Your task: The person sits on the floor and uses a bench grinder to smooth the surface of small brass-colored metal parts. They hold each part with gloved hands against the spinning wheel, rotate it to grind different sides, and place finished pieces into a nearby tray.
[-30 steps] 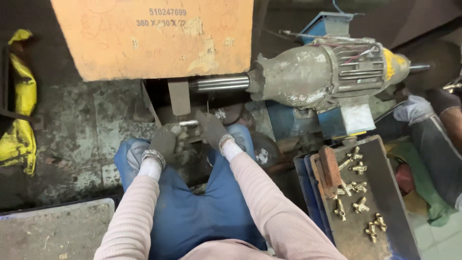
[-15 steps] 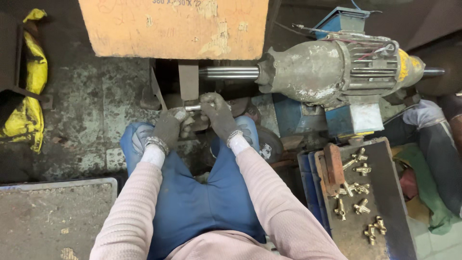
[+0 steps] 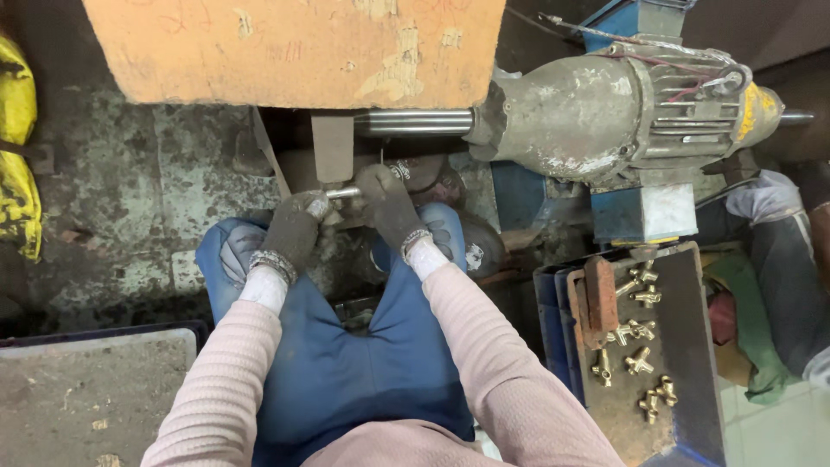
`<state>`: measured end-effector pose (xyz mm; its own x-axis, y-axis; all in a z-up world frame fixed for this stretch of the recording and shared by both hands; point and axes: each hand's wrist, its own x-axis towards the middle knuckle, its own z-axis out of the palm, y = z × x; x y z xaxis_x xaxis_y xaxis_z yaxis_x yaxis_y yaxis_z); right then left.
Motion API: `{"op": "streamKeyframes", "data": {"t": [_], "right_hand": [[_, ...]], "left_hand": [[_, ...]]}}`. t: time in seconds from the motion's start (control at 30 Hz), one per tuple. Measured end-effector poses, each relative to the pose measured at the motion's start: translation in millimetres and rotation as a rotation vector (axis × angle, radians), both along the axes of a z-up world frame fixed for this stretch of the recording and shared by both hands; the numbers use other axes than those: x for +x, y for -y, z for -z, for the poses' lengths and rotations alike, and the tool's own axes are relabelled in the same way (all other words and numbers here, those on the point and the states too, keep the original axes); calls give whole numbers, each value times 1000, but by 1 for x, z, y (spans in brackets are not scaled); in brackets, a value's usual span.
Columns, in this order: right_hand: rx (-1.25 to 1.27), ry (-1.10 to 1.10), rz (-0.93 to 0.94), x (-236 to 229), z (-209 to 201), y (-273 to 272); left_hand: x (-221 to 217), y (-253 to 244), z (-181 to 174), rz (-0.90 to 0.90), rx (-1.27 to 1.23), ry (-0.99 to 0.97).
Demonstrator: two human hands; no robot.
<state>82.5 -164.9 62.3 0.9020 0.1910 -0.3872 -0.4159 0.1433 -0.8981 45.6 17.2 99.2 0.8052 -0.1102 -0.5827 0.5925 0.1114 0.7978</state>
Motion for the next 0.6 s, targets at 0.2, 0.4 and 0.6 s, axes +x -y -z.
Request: {"op": "streamKeyframes", "data": {"t": [0.2,0.4,0.6], "right_hand": [[-166,9,-38,4,-8,-5],[-142,-131,-60,-14,-24,-3],[-207,365,-105,-27,-3,18]], "left_hand": [[5,-1,11,13,23,84],[-7,-3,29,87,112,160],[-13,-7,67,-6,-318,132]]}}
